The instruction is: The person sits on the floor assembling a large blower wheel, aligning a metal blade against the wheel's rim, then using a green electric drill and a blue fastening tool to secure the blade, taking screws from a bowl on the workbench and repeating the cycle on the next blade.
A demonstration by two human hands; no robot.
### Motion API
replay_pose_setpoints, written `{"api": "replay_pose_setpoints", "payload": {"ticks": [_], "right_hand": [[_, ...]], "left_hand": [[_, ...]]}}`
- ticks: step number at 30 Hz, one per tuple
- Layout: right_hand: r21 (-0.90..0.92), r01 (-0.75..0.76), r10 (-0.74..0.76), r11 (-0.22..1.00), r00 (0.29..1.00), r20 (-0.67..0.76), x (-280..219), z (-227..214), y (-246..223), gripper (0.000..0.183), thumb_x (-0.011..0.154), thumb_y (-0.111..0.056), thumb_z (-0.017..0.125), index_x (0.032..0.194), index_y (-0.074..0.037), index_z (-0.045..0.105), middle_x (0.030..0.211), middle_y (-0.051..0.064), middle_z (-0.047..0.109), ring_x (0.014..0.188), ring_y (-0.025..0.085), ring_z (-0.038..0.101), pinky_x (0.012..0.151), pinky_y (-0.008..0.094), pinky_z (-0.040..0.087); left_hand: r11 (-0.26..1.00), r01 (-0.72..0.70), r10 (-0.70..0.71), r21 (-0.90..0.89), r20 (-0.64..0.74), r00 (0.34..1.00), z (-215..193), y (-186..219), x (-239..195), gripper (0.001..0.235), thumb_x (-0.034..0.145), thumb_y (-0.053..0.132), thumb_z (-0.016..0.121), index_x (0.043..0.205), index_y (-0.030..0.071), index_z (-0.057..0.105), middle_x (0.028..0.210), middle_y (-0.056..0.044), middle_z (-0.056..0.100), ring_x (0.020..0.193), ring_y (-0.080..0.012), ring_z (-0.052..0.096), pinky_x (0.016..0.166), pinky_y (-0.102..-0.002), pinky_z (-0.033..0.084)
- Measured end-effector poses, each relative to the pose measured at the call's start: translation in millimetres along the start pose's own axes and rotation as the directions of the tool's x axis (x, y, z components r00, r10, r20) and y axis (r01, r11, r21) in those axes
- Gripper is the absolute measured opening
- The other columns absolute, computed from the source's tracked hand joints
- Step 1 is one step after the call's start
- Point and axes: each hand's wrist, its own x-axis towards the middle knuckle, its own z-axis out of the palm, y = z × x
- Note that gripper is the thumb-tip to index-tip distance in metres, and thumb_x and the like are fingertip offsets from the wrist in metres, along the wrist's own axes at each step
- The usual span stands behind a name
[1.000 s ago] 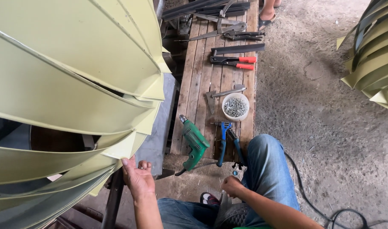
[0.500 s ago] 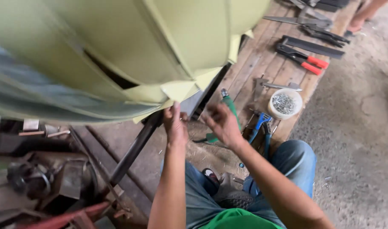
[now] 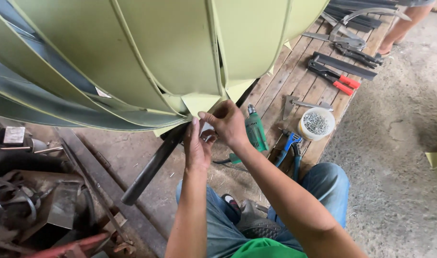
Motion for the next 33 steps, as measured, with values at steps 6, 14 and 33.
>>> {"api": "replay_pose_setpoints", "payload": {"ticks": [6,14,33], "right_hand": [[-0.545,0.397,-0.558,0.738,0.813,-0.163,-3,-6,-9,0.065,0.070,-0.036,0.094,0.109,0.004,0.062,0.106,0.020,0.061,0.089,0.028,0.063,0.077,0.039,0.056],[-0.517,0.367,-0.410,0.773,0.911,0.034,2,-33,-39,0.047,0.076,-0.037,0.090,0.094,0.001,0.066,0.088,0.014,0.066,0.081,0.033,0.066,0.073,0.042,0.056],[-0.512,0.574,-0.445,0.639,0.819,0.361,-9,-95,-45,0.024,0.081,-0.032,0.081,0.086,-0.009,0.075,0.084,0.008,0.070,0.076,0.028,0.072,0.068,0.042,0.058]], "left_hand": [[0.968,-0.191,0.201,0.161,-0.049,0.978,-14,-18,2,0.036,0.100,0.036,0.072,0.119,0.005,0.068,0.099,-0.007,0.064,0.076,-0.0114,0.054,0.064,-0.026,0.043],[0.978,-0.196,0.185,0.065,0.147,0.972,7,-9,-14,0.033,0.102,0.025,0.062,0.129,0.005,0.062,0.114,-0.006,0.068,0.101,-0.0167,0.066,0.079,-0.034,0.054],[0.683,-0.451,0.365,0.574,0.266,0.892,21,-12,-14,0.054,0.099,0.054,0.062,0.110,0.001,0.065,0.092,-0.002,0.065,0.083,-0.0126,0.061,0.071,-0.029,0.052]]}}
